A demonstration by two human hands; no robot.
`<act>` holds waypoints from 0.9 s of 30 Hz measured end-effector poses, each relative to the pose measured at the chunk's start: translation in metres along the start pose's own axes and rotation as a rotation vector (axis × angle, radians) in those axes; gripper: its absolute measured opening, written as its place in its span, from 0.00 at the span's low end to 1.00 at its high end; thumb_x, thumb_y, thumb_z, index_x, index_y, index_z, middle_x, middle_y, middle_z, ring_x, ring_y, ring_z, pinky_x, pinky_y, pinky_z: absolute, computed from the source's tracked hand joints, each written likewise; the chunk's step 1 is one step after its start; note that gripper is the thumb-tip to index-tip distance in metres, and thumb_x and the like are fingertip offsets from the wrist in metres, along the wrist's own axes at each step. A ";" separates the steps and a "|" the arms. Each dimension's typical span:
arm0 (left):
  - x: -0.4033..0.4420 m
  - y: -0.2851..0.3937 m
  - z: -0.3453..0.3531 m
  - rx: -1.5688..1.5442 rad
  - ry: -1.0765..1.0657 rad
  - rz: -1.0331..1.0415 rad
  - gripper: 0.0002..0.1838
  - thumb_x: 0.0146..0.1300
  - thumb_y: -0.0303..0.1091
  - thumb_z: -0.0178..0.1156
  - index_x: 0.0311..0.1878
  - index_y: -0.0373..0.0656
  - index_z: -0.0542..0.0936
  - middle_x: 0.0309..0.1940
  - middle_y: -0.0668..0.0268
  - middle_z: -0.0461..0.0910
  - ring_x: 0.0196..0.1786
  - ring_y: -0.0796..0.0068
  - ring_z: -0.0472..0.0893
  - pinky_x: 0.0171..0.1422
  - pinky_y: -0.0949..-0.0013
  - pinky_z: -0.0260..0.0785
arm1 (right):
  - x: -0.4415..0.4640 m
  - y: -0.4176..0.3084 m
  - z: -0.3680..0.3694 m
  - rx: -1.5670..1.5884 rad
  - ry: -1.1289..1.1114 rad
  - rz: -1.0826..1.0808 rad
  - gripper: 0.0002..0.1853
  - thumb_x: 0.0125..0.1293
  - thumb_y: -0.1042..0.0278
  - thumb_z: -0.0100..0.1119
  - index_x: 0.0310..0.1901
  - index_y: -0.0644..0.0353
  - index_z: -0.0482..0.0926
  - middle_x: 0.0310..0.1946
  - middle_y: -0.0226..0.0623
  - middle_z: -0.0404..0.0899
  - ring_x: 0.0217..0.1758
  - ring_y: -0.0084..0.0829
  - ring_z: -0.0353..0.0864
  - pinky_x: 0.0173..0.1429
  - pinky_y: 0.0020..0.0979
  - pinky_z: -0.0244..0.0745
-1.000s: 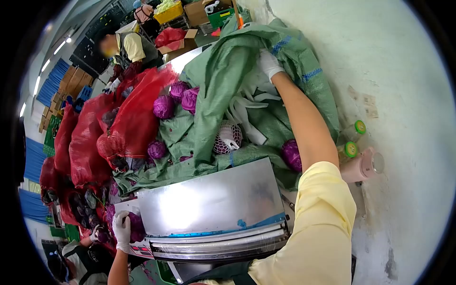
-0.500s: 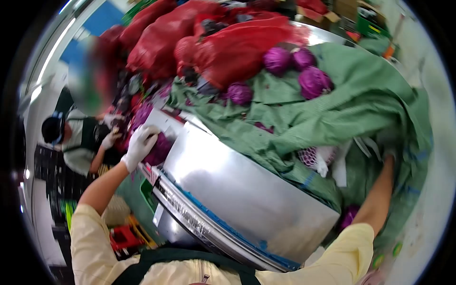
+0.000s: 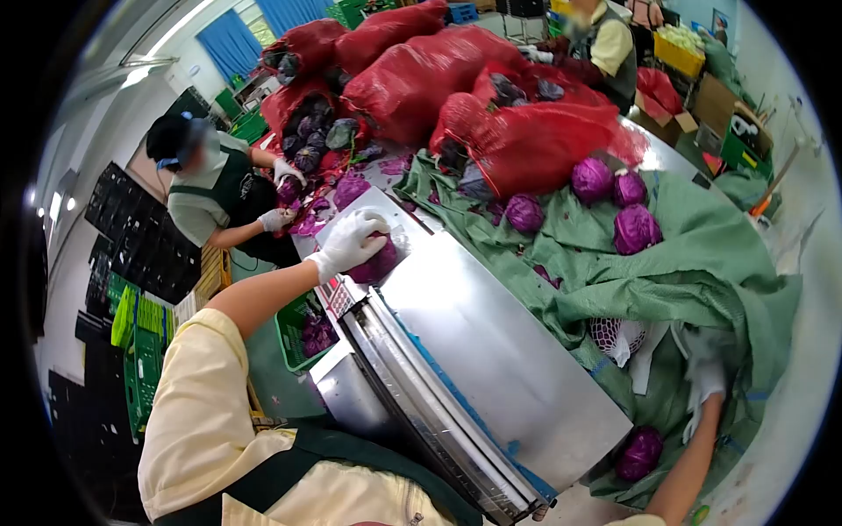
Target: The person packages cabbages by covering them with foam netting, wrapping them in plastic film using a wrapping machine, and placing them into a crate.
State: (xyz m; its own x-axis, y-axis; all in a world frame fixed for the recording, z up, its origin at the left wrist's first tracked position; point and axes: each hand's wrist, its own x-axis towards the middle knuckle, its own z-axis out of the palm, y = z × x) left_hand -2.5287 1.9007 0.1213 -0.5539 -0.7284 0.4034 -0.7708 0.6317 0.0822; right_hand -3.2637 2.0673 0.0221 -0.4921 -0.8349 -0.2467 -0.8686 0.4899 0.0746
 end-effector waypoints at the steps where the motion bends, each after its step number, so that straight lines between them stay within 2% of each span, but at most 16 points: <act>1: -0.003 0.000 0.001 0.014 0.020 -0.003 0.07 0.56 0.38 0.62 0.34 0.48 0.82 0.38 0.65 0.80 0.46 0.60 0.78 0.55 0.59 0.69 | -0.019 -0.010 -0.007 0.012 0.011 -0.014 0.23 0.59 0.65 0.51 0.58 0.42 0.75 0.54 0.51 0.76 0.50 0.54 0.78 0.54 0.46 0.74; 3: -0.003 0.000 -0.001 0.047 0.028 0.018 0.08 0.57 0.41 0.61 0.33 0.48 0.82 0.37 0.65 0.81 0.44 0.60 0.79 0.52 0.58 0.70 | -0.066 -0.043 -0.025 0.028 0.036 -0.058 0.24 0.59 0.66 0.51 0.60 0.41 0.75 0.54 0.51 0.76 0.50 0.55 0.79 0.54 0.47 0.75; 5: -0.006 0.003 -0.003 0.005 0.023 -0.029 0.06 0.54 0.36 0.64 0.33 0.46 0.81 0.36 0.64 0.81 0.45 0.61 0.79 0.54 0.60 0.70 | -0.115 -0.072 -0.053 0.020 0.106 -0.085 0.30 0.60 0.62 0.53 0.66 0.35 0.67 0.55 0.53 0.76 0.51 0.56 0.78 0.56 0.49 0.73; 9: -0.011 -0.008 0.009 -0.058 0.049 -0.080 0.08 0.54 0.41 0.64 0.32 0.48 0.80 0.35 0.65 0.81 0.43 0.60 0.79 0.51 0.58 0.70 | -0.161 -0.085 -0.079 0.026 0.173 -0.003 0.33 0.63 0.53 0.52 0.71 0.41 0.59 0.55 0.56 0.75 0.52 0.57 0.77 0.57 0.49 0.72; 11: -0.012 -0.004 -0.001 -0.054 0.184 -0.081 0.10 0.55 0.43 0.63 0.35 0.50 0.81 0.41 0.64 0.80 0.46 0.58 0.78 0.52 0.56 0.69 | -0.152 -0.060 -0.064 0.179 0.248 0.022 0.35 0.66 0.44 0.48 0.70 0.53 0.60 0.55 0.58 0.75 0.55 0.56 0.77 0.59 0.47 0.71; 12: -0.014 -0.003 -0.005 -0.078 0.245 -0.126 0.10 0.55 0.43 0.63 0.36 0.50 0.82 0.41 0.64 0.80 0.45 0.59 0.78 0.52 0.57 0.69 | -0.158 -0.054 -0.078 0.245 0.142 0.027 0.38 0.67 0.39 0.45 0.66 0.66 0.62 0.55 0.58 0.75 0.56 0.55 0.76 0.59 0.44 0.71; 15: -0.024 -0.001 -0.028 -0.236 0.333 -0.286 0.10 0.55 0.40 0.64 0.39 0.51 0.83 0.39 0.62 0.80 0.45 0.59 0.79 0.52 0.60 0.70 | -0.188 -0.055 -0.119 0.416 0.145 0.151 0.37 0.67 0.39 0.46 0.63 0.67 0.66 0.54 0.57 0.77 0.57 0.55 0.76 0.59 0.44 0.71; 16: -0.029 -0.001 -0.032 -0.338 0.331 -0.395 0.11 0.54 0.35 0.64 0.42 0.48 0.84 0.39 0.60 0.81 0.44 0.58 0.79 0.52 0.62 0.71 | -0.188 -0.047 -0.114 0.234 0.319 0.114 0.35 0.71 0.42 0.41 0.52 0.77 0.68 0.48 0.65 0.75 0.56 0.56 0.75 0.56 0.45 0.71; 18: -0.056 0.001 -0.059 -0.642 0.367 -0.393 0.12 0.60 0.31 0.62 0.46 0.41 0.83 0.40 0.61 0.83 0.43 0.66 0.81 0.50 0.67 0.72 | -0.233 -0.082 -0.161 0.139 0.388 0.191 0.27 0.73 0.47 0.42 0.55 0.68 0.68 0.47 0.57 0.77 0.55 0.56 0.75 0.55 0.46 0.71; 19: -0.081 -0.010 -0.055 -0.608 0.390 -0.379 0.11 0.62 0.30 0.60 0.47 0.39 0.82 0.40 0.62 0.83 0.43 0.70 0.81 0.49 0.69 0.72 | -0.219 -0.058 -0.154 0.248 0.498 0.132 0.23 0.72 0.53 0.45 0.57 0.65 0.70 0.50 0.54 0.77 0.55 0.54 0.75 0.55 0.44 0.71; 21: -0.127 -0.018 -0.059 -0.591 0.411 -0.430 0.11 0.66 0.29 0.58 0.48 0.37 0.81 0.39 0.63 0.83 0.41 0.76 0.80 0.48 0.72 0.72 | -0.206 -0.033 -0.137 0.433 0.837 -0.096 0.19 0.71 0.60 0.50 0.55 0.66 0.74 0.45 0.49 0.80 0.52 0.45 0.78 0.51 0.41 0.72; 22: -0.149 -0.015 -0.066 -0.609 0.409 -0.493 0.11 0.67 0.29 0.57 0.48 0.36 0.81 0.39 0.64 0.83 0.41 0.78 0.80 0.48 0.73 0.72 | -0.215 -0.038 -0.138 0.422 0.833 -0.090 0.19 0.71 0.60 0.50 0.55 0.66 0.74 0.45 0.49 0.80 0.52 0.45 0.78 0.51 0.41 0.72; 23: -0.168 0.006 -0.097 -0.823 0.381 -0.629 0.11 0.68 0.29 0.56 0.48 0.35 0.80 0.38 0.64 0.82 0.40 0.79 0.80 0.48 0.73 0.72 | -0.229 -0.057 -0.146 0.617 0.860 -0.153 0.17 0.71 0.61 0.52 0.53 0.65 0.75 0.43 0.46 0.79 0.50 0.40 0.78 0.52 0.40 0.72; 24: -0.191 0.007 -0.092 -0.908 0.389 -0.674 0.10 0.68 0.29 0.56 0.48 0.34 0.80 0.38 0.64 0.82 0.40 0.79 0.80 0.49 0.74 0.72 | -0.242 -0.082 -0.157 0.816 0.883 -0.220 0.15 0.70 0.63 0.53 0.51 0.65 0.77 0.40 0.43 0.79 0.48 0.35 0.78 0.52 0.38 0.72; 25: -0.212 0.009 -0.086 -0.993 0.395 -0.721 0.10 0.69 0.29 0.56 0.48 0.34 0.80 0.38 0.65 0.82 0.41 0.80 0.80 0.50 0.75 0.72 | -0.259 -0.111 -0.167 0.810 0.880 -0.220 0.15 0.70 0.63 0.53 0.51 0.65 0.77 0.40 0.43 0.79 0.48 0.35 0.78 0.52 0.38 0.72; 27: -0.223 0.034 -0.093 -1.188 0.417 -0.748 0.10 0.67 0.28 0.58 0.48 0.36 0.80 0.40 0.66 0.83 0.40 0.80 0.80 0.49 0.76 0.73 | -0.307 -0.182 -0.181 0.840 0.413 -0.277 0.17 0.72 0.60 0.50 0.50 0.66 0.79 0.42 0.41 0.82 0.44 0.38 0.80 0.54 0.34 0.71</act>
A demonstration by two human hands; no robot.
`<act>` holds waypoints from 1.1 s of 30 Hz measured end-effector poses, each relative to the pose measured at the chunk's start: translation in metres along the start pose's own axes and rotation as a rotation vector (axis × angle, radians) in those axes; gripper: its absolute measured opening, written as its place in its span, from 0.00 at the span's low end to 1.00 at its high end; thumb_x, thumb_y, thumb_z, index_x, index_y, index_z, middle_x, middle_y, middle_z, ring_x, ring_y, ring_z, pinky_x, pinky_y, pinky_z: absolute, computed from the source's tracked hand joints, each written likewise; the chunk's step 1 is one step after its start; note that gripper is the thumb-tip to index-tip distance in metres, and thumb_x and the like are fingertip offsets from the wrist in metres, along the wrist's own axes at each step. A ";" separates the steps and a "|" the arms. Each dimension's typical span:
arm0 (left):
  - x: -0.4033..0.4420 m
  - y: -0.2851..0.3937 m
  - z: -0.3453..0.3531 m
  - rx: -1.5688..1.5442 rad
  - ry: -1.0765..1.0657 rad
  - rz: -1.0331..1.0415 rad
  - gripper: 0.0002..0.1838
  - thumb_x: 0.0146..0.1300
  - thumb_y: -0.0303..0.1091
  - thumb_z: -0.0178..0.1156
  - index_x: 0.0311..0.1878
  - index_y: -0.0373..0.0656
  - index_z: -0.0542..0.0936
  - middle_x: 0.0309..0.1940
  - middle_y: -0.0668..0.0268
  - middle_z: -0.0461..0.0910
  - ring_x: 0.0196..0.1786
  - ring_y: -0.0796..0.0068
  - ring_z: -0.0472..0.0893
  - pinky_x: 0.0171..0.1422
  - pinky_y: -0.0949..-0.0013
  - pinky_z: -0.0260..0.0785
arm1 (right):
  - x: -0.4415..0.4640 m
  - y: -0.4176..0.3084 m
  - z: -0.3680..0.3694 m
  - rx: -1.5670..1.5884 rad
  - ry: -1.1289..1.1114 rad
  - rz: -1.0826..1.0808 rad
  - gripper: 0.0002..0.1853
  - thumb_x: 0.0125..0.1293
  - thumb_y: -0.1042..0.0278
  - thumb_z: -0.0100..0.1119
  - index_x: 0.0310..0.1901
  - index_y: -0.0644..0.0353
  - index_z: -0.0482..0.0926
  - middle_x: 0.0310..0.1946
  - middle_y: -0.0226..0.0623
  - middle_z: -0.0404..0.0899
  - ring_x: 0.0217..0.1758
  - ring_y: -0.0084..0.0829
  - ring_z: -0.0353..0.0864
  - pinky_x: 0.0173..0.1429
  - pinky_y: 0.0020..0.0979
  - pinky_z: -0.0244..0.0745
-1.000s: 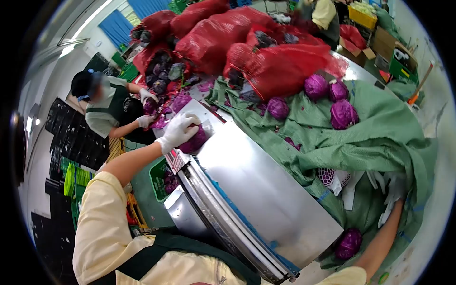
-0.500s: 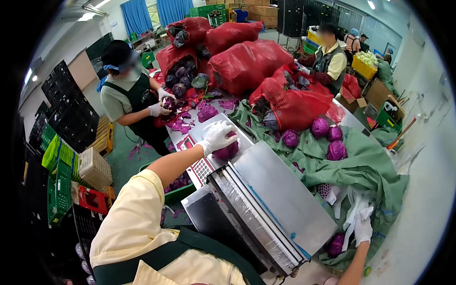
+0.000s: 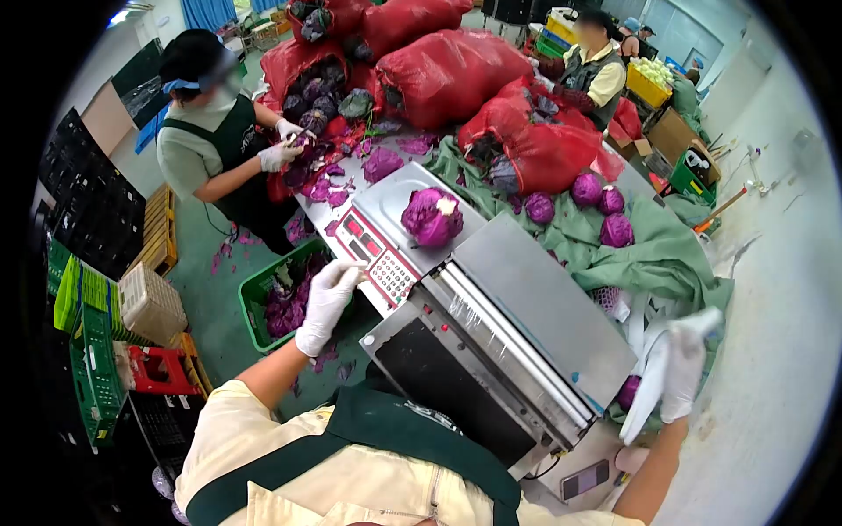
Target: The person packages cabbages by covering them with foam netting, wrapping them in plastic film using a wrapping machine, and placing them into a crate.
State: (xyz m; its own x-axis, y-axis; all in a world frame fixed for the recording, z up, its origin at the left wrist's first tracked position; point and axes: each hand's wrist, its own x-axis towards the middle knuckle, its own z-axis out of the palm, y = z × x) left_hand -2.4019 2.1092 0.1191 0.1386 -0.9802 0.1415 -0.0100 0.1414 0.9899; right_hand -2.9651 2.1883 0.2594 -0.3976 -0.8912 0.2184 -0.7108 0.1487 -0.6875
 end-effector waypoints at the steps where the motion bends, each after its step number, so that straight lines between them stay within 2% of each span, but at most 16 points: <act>1: -0.009 0.013 0.012 -0.040 -0.056 -0.067 0.12 0.66 0.28 0.59 0.52 0.37 0.79 0.43 0.65 0.82 0.44 0.79 0.80 0.52 0.75 0.72 | -0.018 -0.043 0.027 0.008 -0.144 -0.048 0.17 0.72 0.61 0.49 0.47 0.66 0.80 0.40 0.43 0.82 0.43 0.38 0.80 0.52 0.34 0.71; 3: -0.031 0.054 0.049 -0.169 -0.193 -0.072 0.19 0.65 0.29 0.60 0.59 0.38 0.74 0.48 0.65 0.80 0.50 0.78 0.78 0.57 0.74 0.70 | -0.053 -0.079 0.082 -0.092 -0.372 -0.294 0.17 0.71 0.60 0.49 0.39 0.66 0.81 0.36 0.50 0.81 0.41 0.42 0.80 0.48 0.36 0.72; 6: -0.051 0.080 0.095 -0.195 -0.382 0.061 0.29 0.64 0.32 0.63 0.67 0.38 0.67 0.53 0.65 0.77 0.53 0.78 0.76 0.60 0.73 0.69 | -0.091 -0.132 0.160 -0.112 -1.047 -0.184 0.18 0.68 0.56 0.52 0.39 0.67 0.79 0.33 0.50 0.81 0.39 0.45 0.81 0.47 0.39 0.72; 8: -0.048 0.061 0.106 -0.497 -0.579 -0.254 0.25 0.65 0.33 0.62 0.64 0.37 0.69 0.52 0.65 0.78 0.52 0.79 0.77 0.58 0.73 0.69 | -0.108 -0.165 0.176 -0.073 -1.112 -0.310 0.15 0.68 0.59 0.53 0.38 0.65 0.79 0.32 0.47 0.81 0.38 0.36 0.80 0.45 0.33 0.71; 9: -0.045 0.058 0.104 -0.392 -0.568 -0.390 0.19 0.67 0.33 0.60 0.58 0.37 0.73 0.50 0.67 0.78 0.51 0.81 0.77 0.57 0.73 0.70 | -0.116 -0.171 0.178 0.156 -1.090 -0.035 0.11 0.69 0.64 0.53 0.37 0.64 0.79 0.30 0.36 0.79 0.36 0.25 0.76 0.43 0.27 0.70; 12: -0.049 0.041 0.098 -0.432 -0.400 -0.236 0.13 0.68 0.34 0.59 0.52 0.39 0.74 0.47 0.68 0.78 0.50 0.81 0.76 0.58 0.73 0.69 | -0.117 -0.144 0.197 0.546 -0.953 0.179 0.09 0.70 0.66 0.53 0.36 0.62 0.78 0.30 0.26 0.76 0.36 0.17 0.70 0.43 0.24 0.68; 13: -0.053 0.047 0.098 -0.373 -0.367 -0.209 0.12 0.67 0.34 0.60 0.50 0.40 0.75 0.44 0.68 0.78 0.48 0.81 0.76 0.59 0.72 0.69 | -0.116 -0.143 0.195 0.323 -0.923 0.019 0.09 0.71 0.66 0.52 0.36 0.61 0.76 0.30 0.26 0.75 0.36 0.17 0.69 0.43 0.22 0.68; 17: -0.054 0.068 0.100 -0.399 -0.496 -0.277 0.18 0.65 0.31 0.60 0.57 0.39 0.74 0.42 0.69 0.78 0.45 0.82 0.77 0.54 0.74 0.70 | -0.128 -0.159 0.192 0.505 -1.030 0.169 0.10 0.72 0.66 0.51 0.34 0.61 0.77 0.29 0.26 0.75 0.35 0.14 0.69 0.42 0.21 0.68; 20: -0.051 0.038 0.100 -0.402 -0.482 -0.291 0.15 0.65 0.34 0.62 0.52 0.38 0.78 0.38 0.69 0.79 0.42 0.86 0.76 0.49 0.77 0.70 | -0.130 -0.160 0.191 0.530 -0.907 0.279 0.11 0.72 0.66 0.51 0.34 0.61 0.78 0.27 0.25 0.75 0.33 0.14 0.69 0.42 0.22 0.69; 22: -0.047 0.028 0.101 -0.389 -0.533 -0.264 0.15 0.65 0.34 0.62 0.52 0.37 0.77 0.38 0.69 0.79 0.42 0.86 0.76 0.49 0.77 0.70 | -0.137 -0.143 0.206 0.541 -0.822 0.251 0.12 0.72 0.65 0.51 0.34 0.62 0.78 0.28 0.25 0.77 0.33 0.16 0.71 0.42 0.24 0.70; 25: -0.038 0.030 0.101 -0.236 -0.570 -0.152 0.14 0.65 0.34 0.62 0.49 0.37 0.77 0.37 0.70 0.77 0.40 0.85 0.75 0.48 0.78 0.69 | -0.142 -0.129 0.227 0.167 -0.585 0.049 0.12 0.68 0.62 0.53 0.39 0.63 0.78 0.30 0.45 0.81 0.35 0.40 0.81 0.43 0.34 0.73; 26: -0.034 0.034 0.100 -0.094 -0.553 -0.065 0.13 0.65 0.33 0.62 0.47 0.37 0.76 0.36 0.71 0.76 0.40 0.85 0.74 0.47 0.78 0.69 | -0.143 -0.134 0.230 0.169 -0.563 0.067 0.12 0.68 0.62 0.53 0.39 0.63 0.78 0.30 0.45 0.81 0.35 0.40 0.81 0.43 0.34 0.73; 28: -0.021 0.023 0.094 -0.157 -0.598 -0.285 0.12 0.63 0.28 0.62 0.46 0.37 0.74 0.40 0.69 0.73 0.44 0.84 0.72 0.51 0.76 0.67 | -0.141 -0.150 0.234 0.195 -0.438 0.028 0.12 0.68 0.61 0.53 0.40 0.62 0.79 0.30 0.51 0.79 0.36 0.47 0.81 0.42 0.36 0.73; 30: -0.003 0.030 0.080 -0.229 -0.600 -0.286 0.16 0.62 0.26 0.62 0.52 0.36 0.73 0.43 0.67 0.75 0.47 0.82 0.74 0.53 0.76 0.68 | -0.136 -0.167 0.237 0.234 -0.404 0.044 0.12 0.68 0.61 0.53 0.40 0.62 0.79 0.30 0.49 0.80 0.35 0.45 0.81 0.42 0.36 0.73; 32: 0.008 0.032 0.069 -0.290 -0.583 -0.154 0.19 0.63 0.22 0.58 0.57 0.36 0.71 0.45 0.65 0.77 0.47 0.81 0.76 0.53 0.77 0.70 | -0.133 -0.190 0.239 0.283 -0.453 0.122 0.10 0.70 0.68 0.53 0.41 0.67 0.79 0.31 0.29 0.78 0.37 0.18 0.72 0.45 0.24 0.70; 33: 0.016 0.026 0.061 -0.379 -0.602 -0.259 0.17 0.64 0.22 0.57 0.57 0.35 0.72 0.45 0.65 0.79 0.46 0.81 0.77 0.53 0.77 0.71 | -0.133 -0.187 0.250 0.319 -0.462 0.120 0.11 0.69 0.67 0.54 0.41 0.67 0.80 0.31 0.31 0.79 0.37 0.19 0.74 0.45 0.25 0.71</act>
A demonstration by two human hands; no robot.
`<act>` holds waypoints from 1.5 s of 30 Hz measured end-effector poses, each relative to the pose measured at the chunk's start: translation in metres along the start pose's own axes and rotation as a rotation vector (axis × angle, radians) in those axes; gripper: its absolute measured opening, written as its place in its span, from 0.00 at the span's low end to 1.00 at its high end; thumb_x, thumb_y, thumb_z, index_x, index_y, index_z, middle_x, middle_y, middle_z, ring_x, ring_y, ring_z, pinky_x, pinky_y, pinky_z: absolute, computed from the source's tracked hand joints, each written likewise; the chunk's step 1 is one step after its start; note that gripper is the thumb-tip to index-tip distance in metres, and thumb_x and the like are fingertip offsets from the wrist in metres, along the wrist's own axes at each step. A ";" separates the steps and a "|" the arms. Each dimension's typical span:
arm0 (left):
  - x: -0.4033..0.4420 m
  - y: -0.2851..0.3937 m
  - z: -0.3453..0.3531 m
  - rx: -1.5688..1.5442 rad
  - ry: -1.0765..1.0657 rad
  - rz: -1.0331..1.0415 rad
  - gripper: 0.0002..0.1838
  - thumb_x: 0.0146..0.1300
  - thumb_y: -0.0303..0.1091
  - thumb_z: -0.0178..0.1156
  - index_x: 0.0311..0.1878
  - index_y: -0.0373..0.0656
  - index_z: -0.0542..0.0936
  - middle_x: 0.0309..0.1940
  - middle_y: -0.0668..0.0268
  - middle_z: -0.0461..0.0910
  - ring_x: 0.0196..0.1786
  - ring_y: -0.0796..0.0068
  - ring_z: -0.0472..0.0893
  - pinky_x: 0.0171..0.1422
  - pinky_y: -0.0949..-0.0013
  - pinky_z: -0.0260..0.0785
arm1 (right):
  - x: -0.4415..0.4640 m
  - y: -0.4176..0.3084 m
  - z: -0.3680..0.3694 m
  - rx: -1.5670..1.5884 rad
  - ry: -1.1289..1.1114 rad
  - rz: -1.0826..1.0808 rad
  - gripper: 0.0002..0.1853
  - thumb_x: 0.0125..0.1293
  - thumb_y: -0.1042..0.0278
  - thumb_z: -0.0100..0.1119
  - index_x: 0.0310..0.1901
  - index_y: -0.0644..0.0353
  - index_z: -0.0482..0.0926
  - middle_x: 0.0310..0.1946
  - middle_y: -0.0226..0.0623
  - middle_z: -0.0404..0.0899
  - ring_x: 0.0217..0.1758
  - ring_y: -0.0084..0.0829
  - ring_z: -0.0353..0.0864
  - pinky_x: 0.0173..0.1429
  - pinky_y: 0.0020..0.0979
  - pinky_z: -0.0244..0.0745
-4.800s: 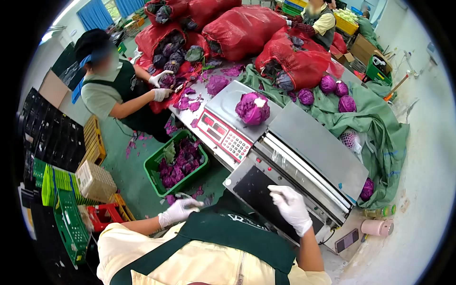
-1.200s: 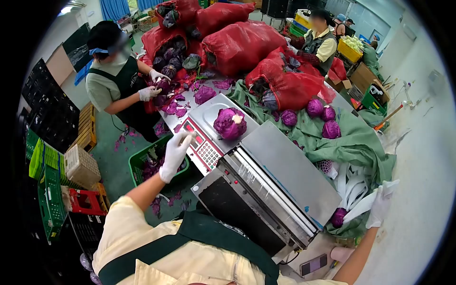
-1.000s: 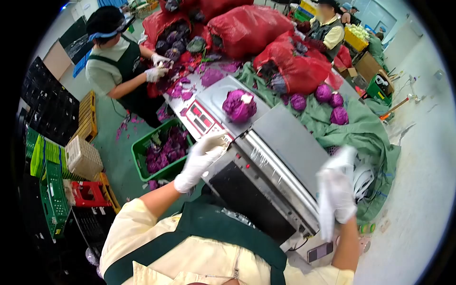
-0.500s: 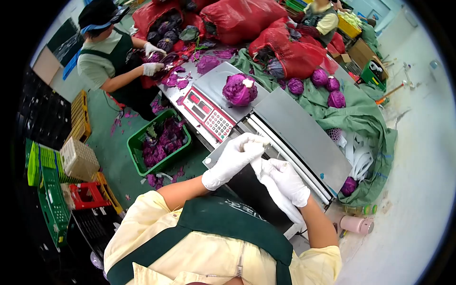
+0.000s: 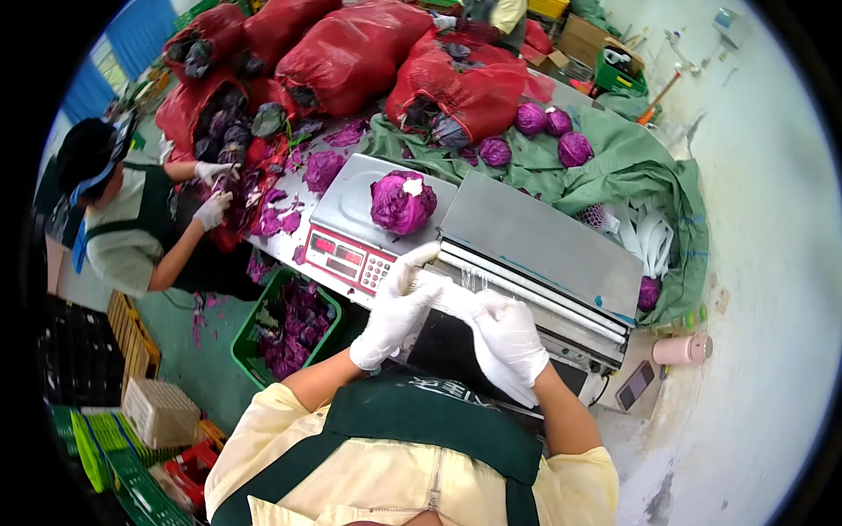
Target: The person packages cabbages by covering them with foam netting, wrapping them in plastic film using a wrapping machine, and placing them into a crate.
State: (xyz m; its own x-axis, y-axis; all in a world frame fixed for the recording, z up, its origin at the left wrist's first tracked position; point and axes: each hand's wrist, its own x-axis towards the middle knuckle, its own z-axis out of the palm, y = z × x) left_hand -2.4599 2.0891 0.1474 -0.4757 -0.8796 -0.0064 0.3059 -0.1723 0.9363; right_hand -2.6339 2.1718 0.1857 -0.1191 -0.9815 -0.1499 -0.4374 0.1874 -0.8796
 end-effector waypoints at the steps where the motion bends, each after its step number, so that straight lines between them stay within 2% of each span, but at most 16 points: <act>1: 0.003 -0.001 -0.012 -0.112 -0.012 -0.078 0.16 0.65 0.22 0.56 0.56 0.34 0.74 0.45 0.65 0.81 0.44 0.81 0.79 0.53 0.76 0.72 | 0.004 -0.003 0.008 -0.087 -0.002 0.016 0.11 0.69 0.67 0.54 0.40 0.67 0.80 0.31 0.30 0.79 0.38 0.19 0.74 0.45 0.25 0.71; 3: 0.011 0.002 -0.026 -0.041 -0.007 -0.141 0.13 0.66 0.24 0.58 0.53 0.34 0.77 0.43 0.67 0.82 0.42 0.82 0.79 0.51 0.76 0.73 | 0.009 -0.023 0.020 -0.326 -0.038 0.078 0.11 0.69 0.67 0.53 0.41 0.67 0.80 0.32 0.29 0.79 0.39 0.18 0.74 0.46 0.25 0.71; 9: 0.029 0.024 -0.044 -0.384 0.006 -0.126 0.10 0.69 0.28 0.57 0.51 0.37 0.74 0.38 0.63 0.81 0.38 0.78 0.80 0.46 0.75 0.74 | 0.033 -0.023 0.030 0.708 -0.112 0.032 0.18 0.74 0.60 0.46 0.47 0.68 0.80 0.32 0.29 0.81 0.32 0.17 0.76 0.41 0.23 0.72; 13: 0.023 0.013 -0.034 -0.131 0.029 -0.156 0.06 0.67 0.27 0.59 0.44 0.37 0.78 0.39 0.61 0.81 0.38 0.78 0.79 0.42 0.77 0.71 | 0.062 -0.014 0.089 0.093 0.371 -0.365 0.20 0.72 0.62 0.54 0.62 0.60 0.75 0.49 0.30 0.78 0.52 0.25 0.75 0.62 0.29 0.68; 14: 0.025 0.016 -0.030 0.237 0.072 0.378 0.05 0.64 0.25 0.62 0.42 0.35 0.80 0.42 0.60 0.78 0.45 0.77 0.76 0.47 0.76 0.68 | 0.063 -0.017 0.095 0.356 0.335 -0.279 0.21 0.71 0.63 0.55 0.63 0.59 0.73 0.50 0.29 0.77 0.52 0.23 0.75 0.61 0.27 0.69; 16: 0.028 0.030 -0.033 0.501 0.133 0.649 0.06 0.63 0.20 0.58 0.42 0.36 0.76 0.42 0.60 0.76 0.48 0.76 0.73 0.52 0.71 0.67 | 0.059 -0.027 0.097 0.764 0.250 -0.058 0.14 0.70 0.66 0.57 0.53 0.62 0.78 0.44 0.26 0.79 0.45 0.18 0.75 0.52 0.22 0.72; 19: 0.028 0.029 -0.028 -0.065 0.306 0.214 0.06 0.66 0.20 0.54 0.43 0.40 0.73 0.38 0.64 0.76 0.40 0.81 0.74 0.46 0.74 0.69 | 0.062 -0.017 0.098 0.631 0.237 -0.058 0.07 0.70 0.68 0.57 0.41 0.62 0.79 0.36 0.23 0.79 0.40 0.15 0.75 0.48 0.20 0.72; 22: 0.032 0.043 -0.042 -0.108 -0.029 0.070 0.06 0.68 0.23 0.54 0.47 0.39 0.75 0.29 0.69 0.77 0.33 0.84 0.74 0.42 0.76 0.68 | 0.063 -0.024 0.101 0.778 0.240 -0.017 0.07 0.70 0.67 0.57 0.42 0.61 0.79 0.36 0.23 0.78 0.40 0.15 0.74 0.48 0.20 0.71; 26: 0.035 0.025 -0.041 0.455 0.049 0.459 0.06 0.66 0.26 0.59 0.44 0.38 0.77 0.36 0.66 0.78 0.35 0.84 0.74 0.41 0.77 0.68 | 0.065 -0.029 0.104 0.908 0.251 -0.037 0.08 0.70 0.65 0.58 0.42 0.60 0.77 0.34 0.21 0.76 0.37 0.14 0.71 0.45 0.20 0.69; 30: 0.034 0.033 -0.044 0.085 0.057 0.292 0.05 0.70 0.30 0.55 0.43 0.39 0.72 0.32 0.69 0.73 0.35 0.84 0.74 0.39 0.77 0.68 | 0.063 -0.017 0.102 0.765 0.247 0.001 0.08 0.71 0.65 0.57 0.40 0.61 0.77 0.34 0.25 0.76 0.37 0.15 0.72 0.45 0.21 0.70; 32: 0.044 0.018 -0.060 -0.077 -0.045 0.110 0.08 0.70 0.33 0.55 0.45 0.39 0.72 0.33 0.71 0.73 0.35 0.85 0.74 0.40 0.78 0.69 | 0.067 -0.009 0.098 0.487 0.318 -0.108 0.10 0.73 0.64 0.52 0.39 0.62 0.75 0.35 0.31 0.77 0.38 0.21 0.75 0.48 0.28 0.73; 33: 0.047 0.022 -0.061 -0.521 -0.157 -0.126 0.09 0.69 0.33 0.56 0.46 0.39 0.72 0.34 0.71 0.73 0.36 0.85 0.73 0.40 0.78 0.69 | 0.071 -0.005 0.096 0.890 0.280 -0.038 0.11 0.74 0.63 0.48 0.39 0.61 0.73 0.36 0.33 0.77 0.41 0.26 0.78 0.51 0.34 0.76; 35: 0.030 0.035 -0.063 -0.242 -0.355 -0.634 0.19 0.66 0.35 0.59 0.59 0.42 0.73 0.44 0.70 0.75 0.40 0.87 0.74 0.41 0.76 0.71 | 0.077 0.003 0.067 1.346 0.173 0.085 0.11 0.75 0.62 0.47 0.39 0.59 0.73 0.35 0.32 0.77 0.40 0.26 0.79 0.49 0.32 0.77; 37: 0.022 0.036 -0.083 -0.091 -0.349 -0.647 0.16 0.65 0.34 0.60 0.54 0.41 0.76 0.41 0.71 0.77 0.38 0.86 0.75 0.40 0.77 0.71 | 0.073 -0.020 0.040 1.296 0.159 0.166 0.09 0.74 0.61 0.49 0.39 0.58 0.72 0.33 0.30 0.76 0.34 0.23 0.77 0.44 0.29 0.77; 41: 0.052 0.012 -0.130 0.162 0.055 -0.241 0.09 0.63 0.30 0.61 0.43 0.36 0.81 0.33 0.67 0.82 0.33 0.84 0.79 0.37 0.79 0.73 | 0.100 -0.024 0.019 -0.249 -0.266 0.130 0.16 0.62 0.58 0.64 0.44 0.60 0.76 0.38 0.33 0.81 0.41 0.23 0.78 0.45 0.25 0.73; 45: 0.142 -0.021 -0.186 0.897 0.599 0.188 0.15 0.63 0.35 0.56 0.51 0.40 0.78 0.43 0.54 0.82 0.38 0.58 0.83 0.44 0.61 0.73 | 0.215 -0.007 0.013 -0.485 0.065 -0.168 0.20 0.66 0.52 0.50 0.33 0.62 0.84 0.31 0.53 0.81 0.37 0.49 0.83 0.44 0.42 0.77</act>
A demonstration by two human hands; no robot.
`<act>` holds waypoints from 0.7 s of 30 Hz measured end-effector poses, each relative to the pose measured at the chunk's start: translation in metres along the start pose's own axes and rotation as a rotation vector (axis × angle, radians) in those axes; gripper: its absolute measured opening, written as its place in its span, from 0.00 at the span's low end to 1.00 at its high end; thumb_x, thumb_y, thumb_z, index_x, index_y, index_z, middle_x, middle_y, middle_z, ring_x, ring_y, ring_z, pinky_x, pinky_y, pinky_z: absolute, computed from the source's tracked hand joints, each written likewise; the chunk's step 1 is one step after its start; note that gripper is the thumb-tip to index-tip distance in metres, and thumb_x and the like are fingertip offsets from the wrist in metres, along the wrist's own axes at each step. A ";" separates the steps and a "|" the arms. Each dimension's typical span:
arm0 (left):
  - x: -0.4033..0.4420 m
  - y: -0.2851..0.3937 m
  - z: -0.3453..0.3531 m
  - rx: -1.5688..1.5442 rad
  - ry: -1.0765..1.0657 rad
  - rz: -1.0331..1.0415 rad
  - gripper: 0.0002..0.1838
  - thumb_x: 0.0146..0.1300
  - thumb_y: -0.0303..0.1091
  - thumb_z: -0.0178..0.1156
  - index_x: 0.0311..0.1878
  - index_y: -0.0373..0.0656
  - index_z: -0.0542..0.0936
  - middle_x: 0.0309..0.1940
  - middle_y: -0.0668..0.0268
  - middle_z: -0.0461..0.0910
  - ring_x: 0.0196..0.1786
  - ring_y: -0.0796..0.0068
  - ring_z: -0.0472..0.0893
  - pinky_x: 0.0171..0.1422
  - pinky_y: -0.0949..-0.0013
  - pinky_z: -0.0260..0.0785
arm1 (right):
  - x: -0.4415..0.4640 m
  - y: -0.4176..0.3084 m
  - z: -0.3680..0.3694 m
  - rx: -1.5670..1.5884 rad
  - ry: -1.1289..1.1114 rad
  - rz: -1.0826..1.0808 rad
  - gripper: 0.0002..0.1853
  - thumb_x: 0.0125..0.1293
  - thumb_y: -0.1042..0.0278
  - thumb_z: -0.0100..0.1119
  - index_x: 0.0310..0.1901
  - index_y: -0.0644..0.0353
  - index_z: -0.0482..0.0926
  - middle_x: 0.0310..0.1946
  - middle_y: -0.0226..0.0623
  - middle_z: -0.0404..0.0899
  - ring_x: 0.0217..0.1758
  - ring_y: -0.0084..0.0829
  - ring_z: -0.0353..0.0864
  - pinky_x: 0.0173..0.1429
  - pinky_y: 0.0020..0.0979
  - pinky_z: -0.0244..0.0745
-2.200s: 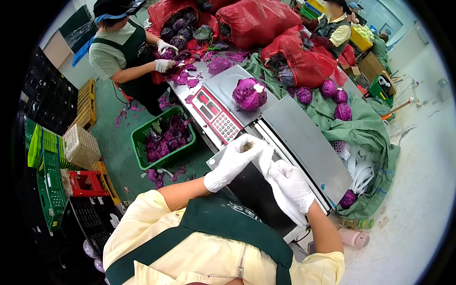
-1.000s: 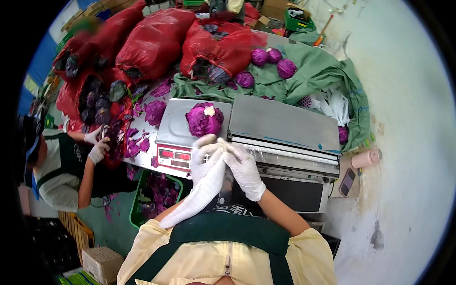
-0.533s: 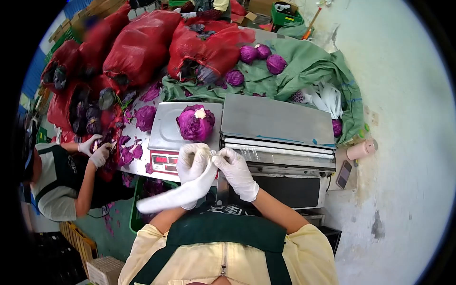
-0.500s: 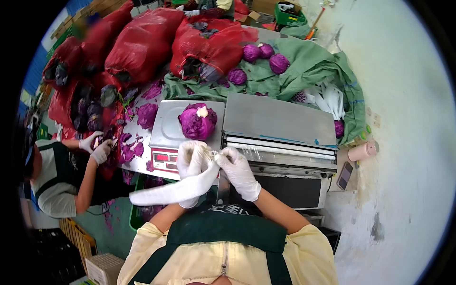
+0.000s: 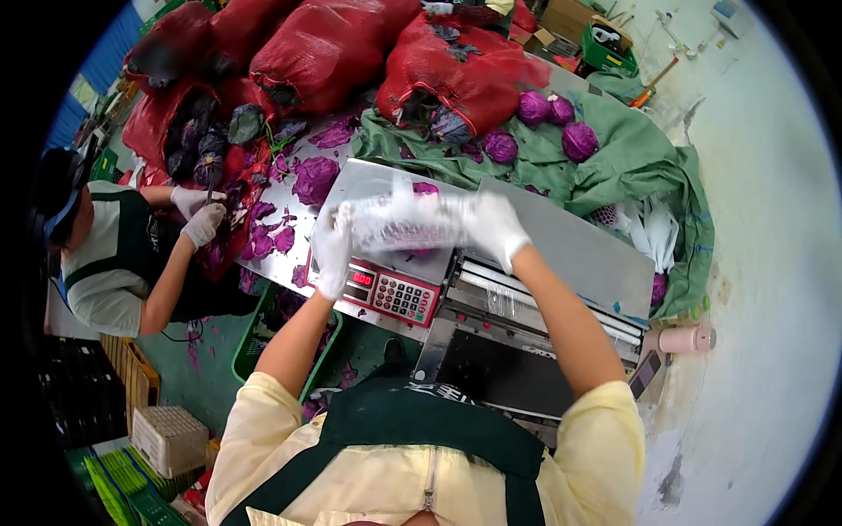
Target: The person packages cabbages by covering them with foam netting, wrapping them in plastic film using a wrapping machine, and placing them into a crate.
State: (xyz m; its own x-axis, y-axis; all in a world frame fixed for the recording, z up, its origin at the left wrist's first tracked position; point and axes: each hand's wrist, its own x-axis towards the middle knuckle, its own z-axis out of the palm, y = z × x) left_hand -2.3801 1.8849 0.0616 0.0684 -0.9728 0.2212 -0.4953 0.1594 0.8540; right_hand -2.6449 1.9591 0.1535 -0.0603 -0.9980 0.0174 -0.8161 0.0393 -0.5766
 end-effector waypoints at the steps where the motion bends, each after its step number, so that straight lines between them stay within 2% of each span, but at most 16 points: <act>1: 0.012 0.008 0.001 0.093 0.028 -0.078 0.13 0.63 0.36 0.56 0.48 0.41 0.78 0.40 0.54 0.83 0.37 0.55 0.83 0.42 0.59 0.73 | 0.027 -0.009 -0.002 0.029 0.065 0.112 0.22 0.66 0.50 0.49 0.36 0.61 0.84 0.34 0.54 0.81 0.41 0.51 0.82 0.47 0.45 0.76; 2: 0.020 0.016 0.000 0.183 0.057 -0.157 0.12 0.63 0.37 0.57 0.45 0.42 0.79 0.37 0.54 0.83 0.37 0.53 0.83 0.41 0.57 0.73 | 0.056 -0.005 0.000 -0.125 0.086 0.099 0.23 0.66 0.48 0.48 0.38 0.60 0.84 0.36 0.55 0.81 0.43 0.53 0.82 0.49 0.47 0.75; 4: 0.027 -0.017 0.023 0.438 0.073 0.032 0.10 0.63 0.41 0.57 0.39 0.45 0.79 0.30 0.57 0.83 0.35 0.53 0.83 0.39 0.55 0.73 | 0.090 0.002 0.016 -0.217 0.043 0.258 0.27 0.65 0.45 0.48 0.40 0.64 0.84 0.41 0.59 0.80 0.47 0.55 0.80 0.52 0.47 0.74; 5: 0.020 -0.017 0.032 0.650 -0.115 -0.055 0.10 0.62 0.43 0.56 0.35 0.46 0.79 0.28 0.59 0.83 0.32 0.56 0.83 0.38 0.54 0.73 | 0.102 0.025 0.039 -0.173 -0.086 0.311 0.28 0.66 0.46 0.46 0.40 0.67 0.83 0.43 0.61 0.79 0.49 0.56 0.80 0.53 0.47 0.74; 6: 0.007 -0.010 0.036 0.660 -0.097 0.112 0.10 0.63 0.41 0.54 0.31 0.48 0.77 0.27 0.62 0.81 0.30 0.58 0.83 0.35 0.53 0.71 | 0.114 0.043 0.057 -0.131 -0.217 0.361 0.30 0.67 0.46 0.44 0.41 0.70 0.82 0.44 0.63 0.78 0.51 0.56 0.79 0.54 0.47 0.74; 7: 0.002 -0.036 0.054 0.483 -0.021 0.368 0.09 0.64 0.39 0.52 0.30 0.49 0.75 0.25 0.63 0.80 0.29 0.58 0.82 0.34 0.52 0.69 | 0.104 0.031 0.065 0.190 -0.237 0.432 0.32 0.68 0.45 0.42 0.42 0.72 0.81 0.45 0.65 0.78 0.52 0.56 0.79 0.56 0.46 0.73; 8: 0.001 -0.042 0.064 0.433 -0.002 0.304 0.07 0.64 0.36 0.51 0.30 0.49 0.74 0.24 0.62 0.78 0.32 0.57 0.82 0.33 0.53 0.66 | 0.092 0.019 0.075 0.513 -0.256 0.501 0.33 0.69 0.44 0.39 0.43 0.74 0.80 0.46 0.67 0.77 0.54 0.56 0.78 0.57 0.45 0.72; 9: -0.003 -0.043 0.059 0.323 -0.006 0.231 0.07 0.66 0.38 0.51 0.36 0.47 0.75 0.29 0.61 0.80 0.36 0.59 0.82 0.37 0.55 0.69 | 0.096 0.019 0.077 0.180 -0.216 0.275 0.33 0.70 0.44 0.39 0.46 0.75 0.79 0.46 0.66 0.78 0.53 0.55 0.79 0.58 0.44 0.71; 11: -0.007 -0.031 0.047 0.201 0.006 0.148 0.10 0.68 0.39 0.51 0.42 0.46 0.77 0.35 0.60 0.82 0.40 0.61 0.83 0.40 0.56 0.71 | 0.082 0.011 0.073 0.210 -0.108 0.301 0.30 0.71 0.48 0.42 0.48 0.74 0.78 0.45 0.60 0.80 0.52 0.51 0.80 0.58 0.41 0.71; 13: -0.023 0.009 0.018 -1.057 -0.241 -0.417 0.20 0.73 0.46 0.47 0.57 0.41 0.74 0.51 0.58 0.79 0.53 0.66 0.80 0.53 0.61 0.74 | 0.054 -0.021 0.054 0.525 -0.134 0.243 0.25 0.73 0.54 0.41 0.51 0.71 0.78 0.46 0.52 0.82 0.51 0.42 0.81 0.59 0.35 0.71; 14: -0.034 0.007 0.001 -1.368 -0.496 -0.716 0.28 0.75 0.51 0.44 0.68 0.39 0.65 0.62 0.60 0.72 0.60 0.68 0.75 0.65 0.64 0.70 | 0.035 -0.042 0.043 0.740 -0.179 0.224 0.23 0.74 0.57 0.41 0.52 0.69 0.78 0.47 0.48 0.83 0.51 0.36 0.81 0.59 0.32 0.70; 16: -0.046 0.008 -0.016 -1.632 -0.587 -0.879 0.30 0.74 0.53 0.42 0.68 0.40 0.65 0.62 0.57 0.72 0.62 0.64 0.74 0.68 0.61 0.67 | 0.005 -0.059 0.035 0.571 -0.129 0.057 0.20 0.75 0.62 0.42 0.52 0.69 0.77 0.47 0.39 0.83 0.50 0.25 0.78 0.58 0.28 0.70; 17: -0.046 0.021 -0.037 -1.714 -0.677 -0.959 0.35 0.73 0.59 0.40 0.69 0.39 0.64 0.63 0.56 0.71 0.63 0.60 0.73 0.70 0.57 0.65 | -0.011 -0.077 0.021 0.564 -0.125 0.125 0.19 0.75 0.63 0.43 0.50 0.70 0.78 0.45 0.40 0.83 0.48 0.25 0.79 0.56 0.28 0.71; 18: -0.057 -0.003 -0.040 -2.087 -0.844 -1.026 0.40 0.70 0.65 0.37 0.69 0.39 0.63 0.64 0.53 0.70 0.64 0.57 0.72 0.71 0.55 0.63 | -0.027 -0.094 0.005 0.558 -0.117 0.190 0.18 0.74 0.63 0.45 0.48 0.70 0.78 0.43 0.40 0.83 0.45 0.24 0.80 0.54 0.27 0.73; 19: -0.061 -0.007 -0.044 -2.168 -0.998 -0.911 0.41 0.69 0.67 0.37 0.69 0.38 0.63 0.64 0.53 0.70 0.64 0.57 0.72 0.72 0.54 0.63 | -0.041 -0.105 -0.006 0.816 -0.171 0.260 0.17 0.74 0.64 0.45 0.47 0.71 0.78 0.41 0.39 0.83 0.43 0.25 0.80 0.51 0.27 0.74; 21: -0.066 0.025 -0.064 -1.810 -0.866 -1.096 0.45 0.68 0.70 0.35 0.66 0.34 0.66 0.63 0.51 0.71 0.63 0.56 0.73 0.71 0.54 0.63 | -0.068 -0.098 -0.018 1.287 -0.441 0.323 0.21 0.74 0.58 0.46 0.47 0.72 0.77 0.41 0.42 0.82 0.39 0.26 0.81 0.46 0.26 0.76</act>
State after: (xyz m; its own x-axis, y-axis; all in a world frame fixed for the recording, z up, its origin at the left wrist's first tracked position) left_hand -2.3421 1.9641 0.0984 -0.8323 -0.5038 -0.2314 0.5232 -0.8518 -0.0272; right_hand -2.5713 2.0240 0.2234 0.2380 -0.8961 -0.3747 0.3075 0.4355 -0.8460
